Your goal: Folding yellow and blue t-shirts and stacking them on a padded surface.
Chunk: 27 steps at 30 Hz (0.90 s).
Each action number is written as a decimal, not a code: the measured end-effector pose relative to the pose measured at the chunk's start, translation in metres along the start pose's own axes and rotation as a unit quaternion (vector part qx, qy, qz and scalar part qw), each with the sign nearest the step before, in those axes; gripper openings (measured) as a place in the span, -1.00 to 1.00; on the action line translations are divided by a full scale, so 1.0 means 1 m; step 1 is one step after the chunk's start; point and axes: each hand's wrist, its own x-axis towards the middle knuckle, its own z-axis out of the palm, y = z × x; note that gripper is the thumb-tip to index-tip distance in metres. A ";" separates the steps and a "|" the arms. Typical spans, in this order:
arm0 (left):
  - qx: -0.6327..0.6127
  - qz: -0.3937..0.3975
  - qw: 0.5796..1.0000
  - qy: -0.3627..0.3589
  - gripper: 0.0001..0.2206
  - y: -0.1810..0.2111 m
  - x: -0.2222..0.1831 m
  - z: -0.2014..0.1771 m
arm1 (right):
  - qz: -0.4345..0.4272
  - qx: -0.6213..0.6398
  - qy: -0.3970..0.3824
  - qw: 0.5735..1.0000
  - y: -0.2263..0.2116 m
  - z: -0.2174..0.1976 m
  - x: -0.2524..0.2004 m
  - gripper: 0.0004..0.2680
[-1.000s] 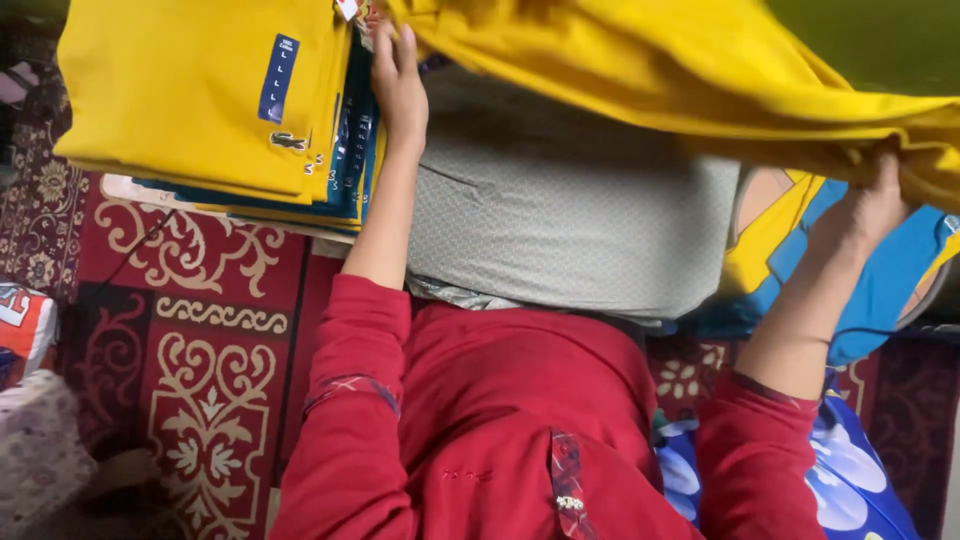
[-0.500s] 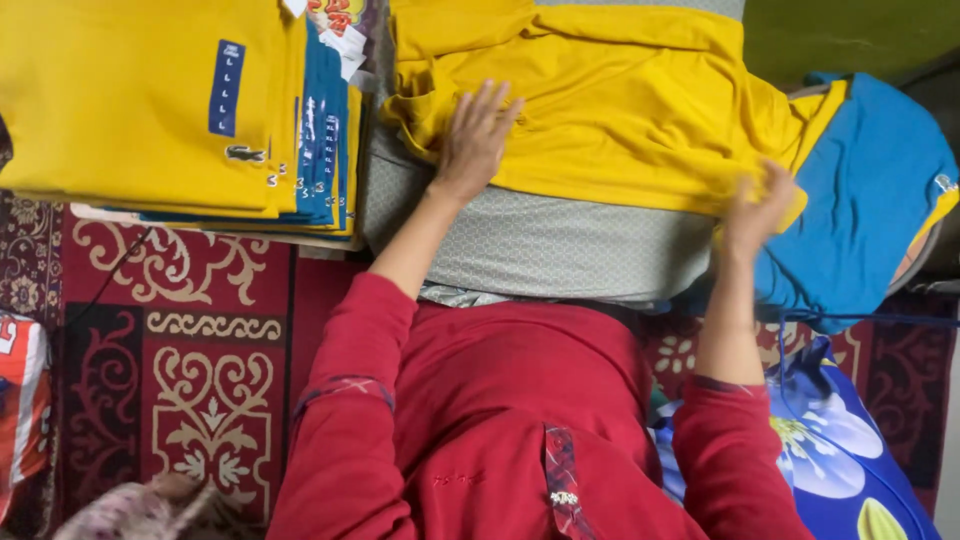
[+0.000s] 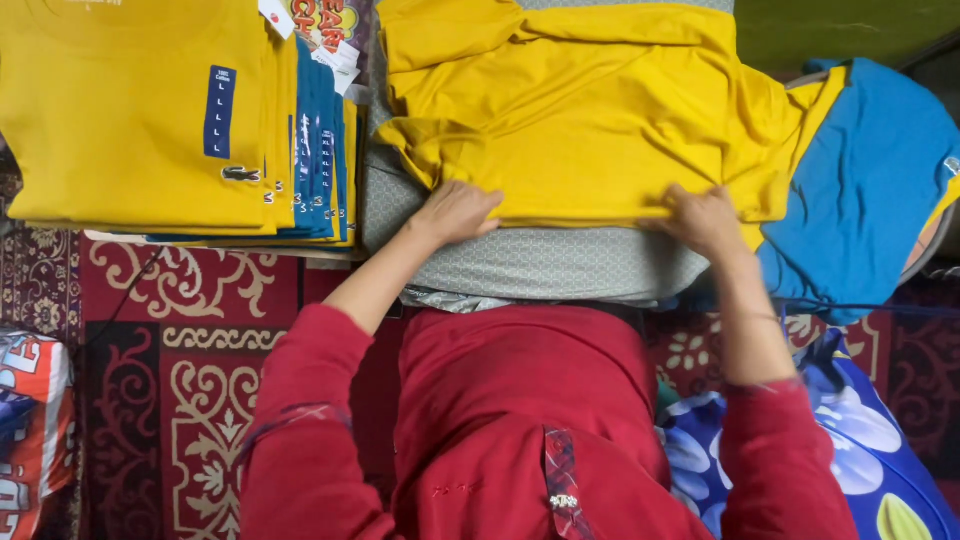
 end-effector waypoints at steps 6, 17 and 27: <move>-0.030 -0.039 0.997 -0.054 -0.76 0.071 -0.078 -0.025 | 0.165 -0.033 -0.162 0.972 0.136 0.086 -0.083 -0.67; -0.218 -0.091 0.972 -0.018 -0.52 0.155 -0.016 -0.072 | 0.110 0.148 0.108 0.977 0.015 0.077 -0.003 -0.65; -0.023 -0.343 0.922 0.177 -0.34 0.052 -0.031 -0.051 | 0.087 0.092 0.194 0.973 -0.071 0.061 0.017 -0.55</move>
